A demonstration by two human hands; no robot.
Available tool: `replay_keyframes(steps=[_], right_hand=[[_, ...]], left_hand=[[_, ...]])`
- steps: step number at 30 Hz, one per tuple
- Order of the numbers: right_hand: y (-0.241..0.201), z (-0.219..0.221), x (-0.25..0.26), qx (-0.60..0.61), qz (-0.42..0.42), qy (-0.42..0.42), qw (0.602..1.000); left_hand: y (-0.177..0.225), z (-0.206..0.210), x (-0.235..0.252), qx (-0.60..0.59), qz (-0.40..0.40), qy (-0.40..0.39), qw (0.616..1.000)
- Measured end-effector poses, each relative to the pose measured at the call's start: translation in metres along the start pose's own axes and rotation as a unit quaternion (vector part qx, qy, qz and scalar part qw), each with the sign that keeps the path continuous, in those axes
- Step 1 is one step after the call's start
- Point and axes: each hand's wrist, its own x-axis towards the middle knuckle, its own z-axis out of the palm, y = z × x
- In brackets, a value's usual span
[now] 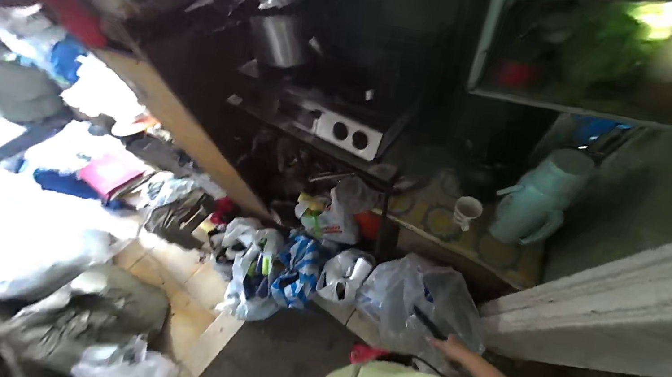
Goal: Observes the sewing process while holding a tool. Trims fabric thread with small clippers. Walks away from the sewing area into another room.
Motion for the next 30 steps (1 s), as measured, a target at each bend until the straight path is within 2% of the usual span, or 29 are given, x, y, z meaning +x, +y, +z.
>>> replay_keyframes(steps=[3,6,10,15,18,23,25,27,30], right_hand=[[-0.022,0.008,0.01,0.03,-0.001,0.009,0.999],[-0.032,0.011,0.011,0.01,-0.001,0.01,1.0],[-0.014,0.023,0.026,0.0,0.032,0.007,0.999],[-0.003,0.049,0.02,0.033,0.083,0.03,0.996],[0.005,0.074,0.03,0.053,0.097,0.047,0.993],[-0.026,0.115,0.019,0.104,0.07,0.115,0.985],[-0.043,0.128,0.013,0.083,0.048,0.116,0.989],[-0.052,0.141,0.009,0.049,0.066,0.106,0.991],[-0.065,0.155,-0.008,0.04,0.047,0.082,0.995]], left_hand=[[-0.001,-0.009,0.028,0.02,0.063,-0.024,0.998],[0.022,-0.012,0.042,0.036,0.061,-0.008,0.997],[0.048,-0.011,0.054,0.025,-0.019,0.005,1.0],[0.077,-0.01,0.101,-0.008,-0.103,-0.063,0.993],[0.099,-0.01,0.149,0.037,-0.118,-0.088,0.988],[0.137,-0.008,0.255,0.13,-0.116,-0.159,0.972],[0.155,0.006,0.298,0.171,-0.119,-0.178,0.962],[0.171,0.027,0.339,0.202,-0.126,-0.202,0.95],[0.182,0.067,0.405,0.243,-0.1,-0.229,0.937]])
